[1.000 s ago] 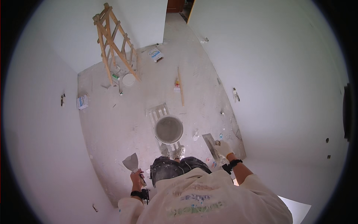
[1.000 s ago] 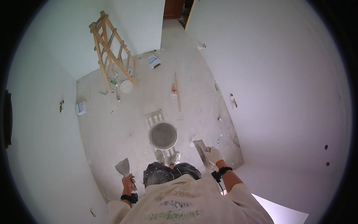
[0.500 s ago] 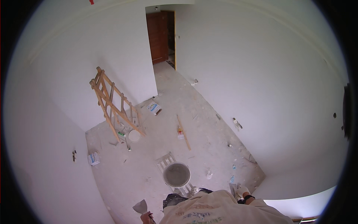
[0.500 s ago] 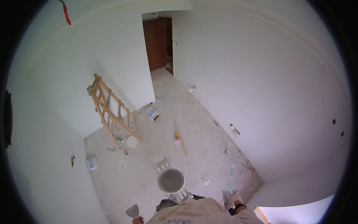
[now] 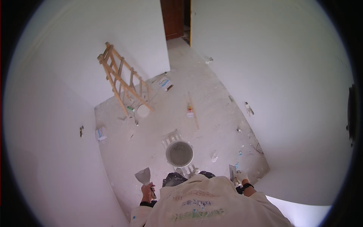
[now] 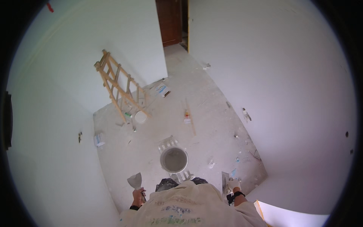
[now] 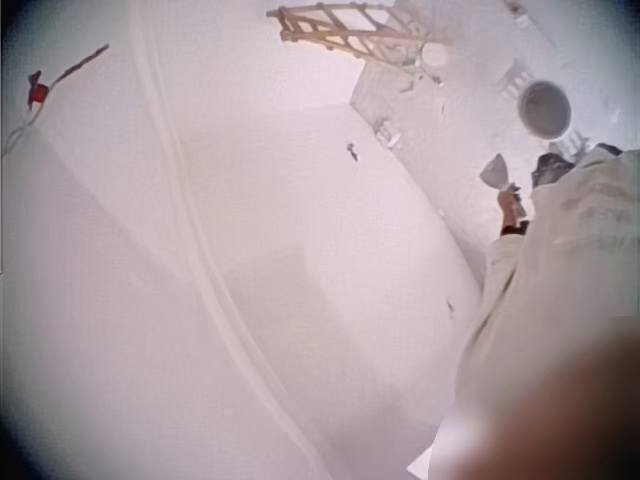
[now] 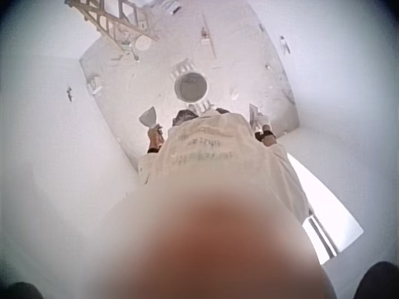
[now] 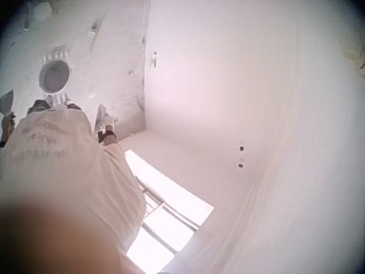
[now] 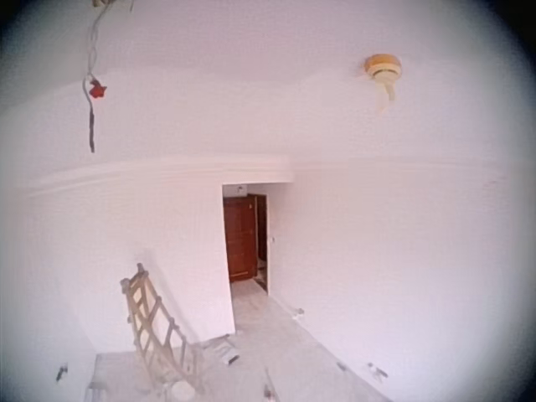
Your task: Applying plaster or putty to the corner of a ceiling and wall using a trowel and spatula.
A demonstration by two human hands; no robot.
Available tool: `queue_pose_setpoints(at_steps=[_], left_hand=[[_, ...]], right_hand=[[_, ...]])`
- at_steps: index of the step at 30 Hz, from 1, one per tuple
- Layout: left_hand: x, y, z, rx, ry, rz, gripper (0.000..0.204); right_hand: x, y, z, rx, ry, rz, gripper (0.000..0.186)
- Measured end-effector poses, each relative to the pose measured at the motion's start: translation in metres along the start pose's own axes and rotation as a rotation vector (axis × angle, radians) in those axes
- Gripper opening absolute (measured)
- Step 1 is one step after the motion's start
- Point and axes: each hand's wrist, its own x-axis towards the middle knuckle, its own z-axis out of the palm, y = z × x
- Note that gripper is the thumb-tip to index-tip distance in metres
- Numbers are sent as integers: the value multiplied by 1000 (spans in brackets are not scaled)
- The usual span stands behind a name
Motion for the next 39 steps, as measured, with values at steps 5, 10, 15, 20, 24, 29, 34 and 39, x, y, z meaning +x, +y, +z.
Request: queue_pose_setpoints(at_steps=[5,10,15,20,24,29,34,39], left_hand=[[-34,-23,-26,-59,118,-2,9],[-67,-62,-61,-126,243,-36,10],[-79,-106,-85,-220,364,-91,14],[-77,-105,-85,-285,362,-17,10],[-74,-81,-72,-353,320,67,11],[-66,-75,-61,-323,302,92,13],[-48,-93,-74,-281,307,42,10],[-31,-99,-98,97,199,231,9]], right_hand=[[22,-20,0,4,94,13,33],[30,-38,-5,188,-156,52,33],[31,-67,-25,-84,-172,-166,36],[44,-100,-40,-163,-212,-301,35],[56,-124,-44,-199,-195,-316,34],[70,-136,-48,-265,-152,-435,34],[66,-156,-44,-113,-170,-244,30],[40,-177,-53,82,-201,-37,35]])
